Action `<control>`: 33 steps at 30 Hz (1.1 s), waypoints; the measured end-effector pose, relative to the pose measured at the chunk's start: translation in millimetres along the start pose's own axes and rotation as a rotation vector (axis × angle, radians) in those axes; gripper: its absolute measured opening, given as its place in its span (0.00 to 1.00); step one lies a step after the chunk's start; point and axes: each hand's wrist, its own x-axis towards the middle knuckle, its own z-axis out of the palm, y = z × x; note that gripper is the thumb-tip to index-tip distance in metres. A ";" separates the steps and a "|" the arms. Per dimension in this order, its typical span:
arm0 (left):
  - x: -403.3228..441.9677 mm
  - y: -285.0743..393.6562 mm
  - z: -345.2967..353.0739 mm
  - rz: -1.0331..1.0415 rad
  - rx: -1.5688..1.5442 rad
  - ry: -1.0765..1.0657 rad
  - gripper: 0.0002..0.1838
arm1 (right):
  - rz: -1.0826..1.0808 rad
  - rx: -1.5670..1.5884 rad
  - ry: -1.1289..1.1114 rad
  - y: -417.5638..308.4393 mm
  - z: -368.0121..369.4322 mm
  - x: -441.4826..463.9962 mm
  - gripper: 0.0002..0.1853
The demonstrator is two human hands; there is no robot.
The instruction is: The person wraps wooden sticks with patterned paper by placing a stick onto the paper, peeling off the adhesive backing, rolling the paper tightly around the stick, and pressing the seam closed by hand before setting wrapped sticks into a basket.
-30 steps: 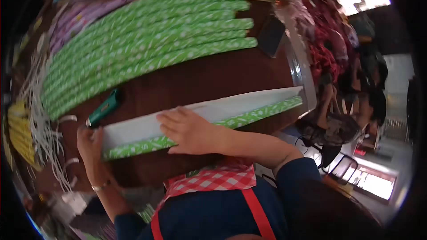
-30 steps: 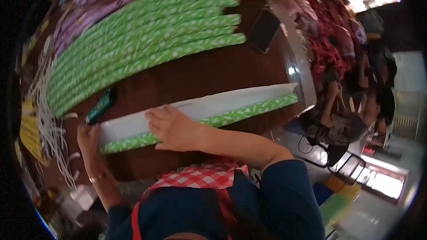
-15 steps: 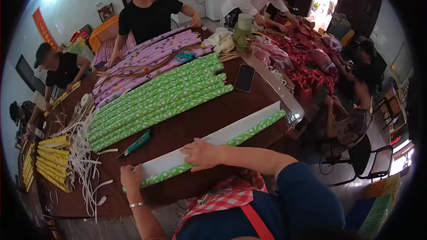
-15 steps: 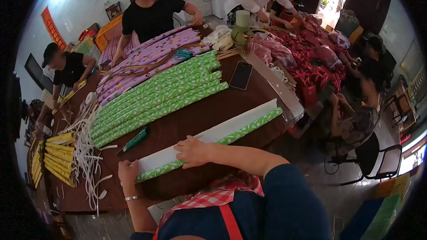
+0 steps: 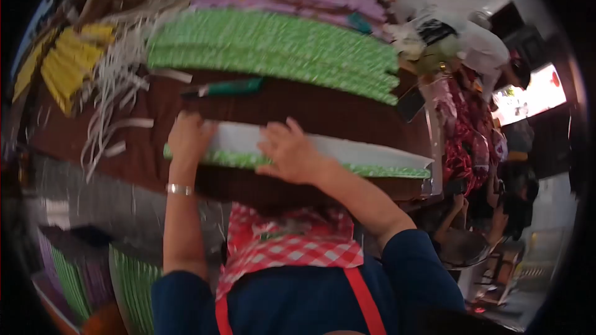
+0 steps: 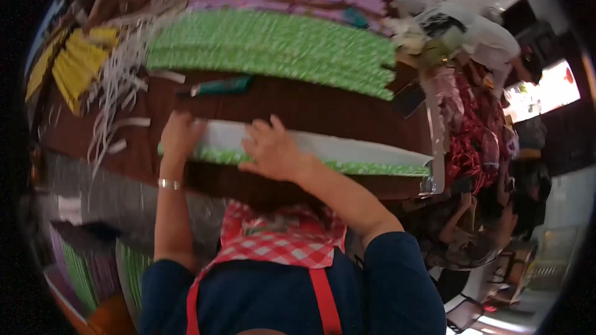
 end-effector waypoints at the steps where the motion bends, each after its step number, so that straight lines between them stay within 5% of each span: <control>1: -0.8 1.9 -4.3 0.013 -0.003 -0.017 0.17 | -0.005 0.001 -0.012 -4.6 -2.9 11.3 0.28; 15: -2.8 -6.0 -4.6 -0.028 0.048 -0.086 0.20 | -0.155 0.211 0.079 -11.9 24.1 71.8 0.29; 27: 10.3 -30.3 -50.2 0.234 -0.137 -0.259 0.16 | -0.115 0.204 -0.069 -14.4 21.9 81.2 0.31; 33: 27.5 -23.0 -81.5 -0.059 0.073 -0.416 0.14 | -0.095 0.234 -0.014 -13.6 27.1 81.3 0.32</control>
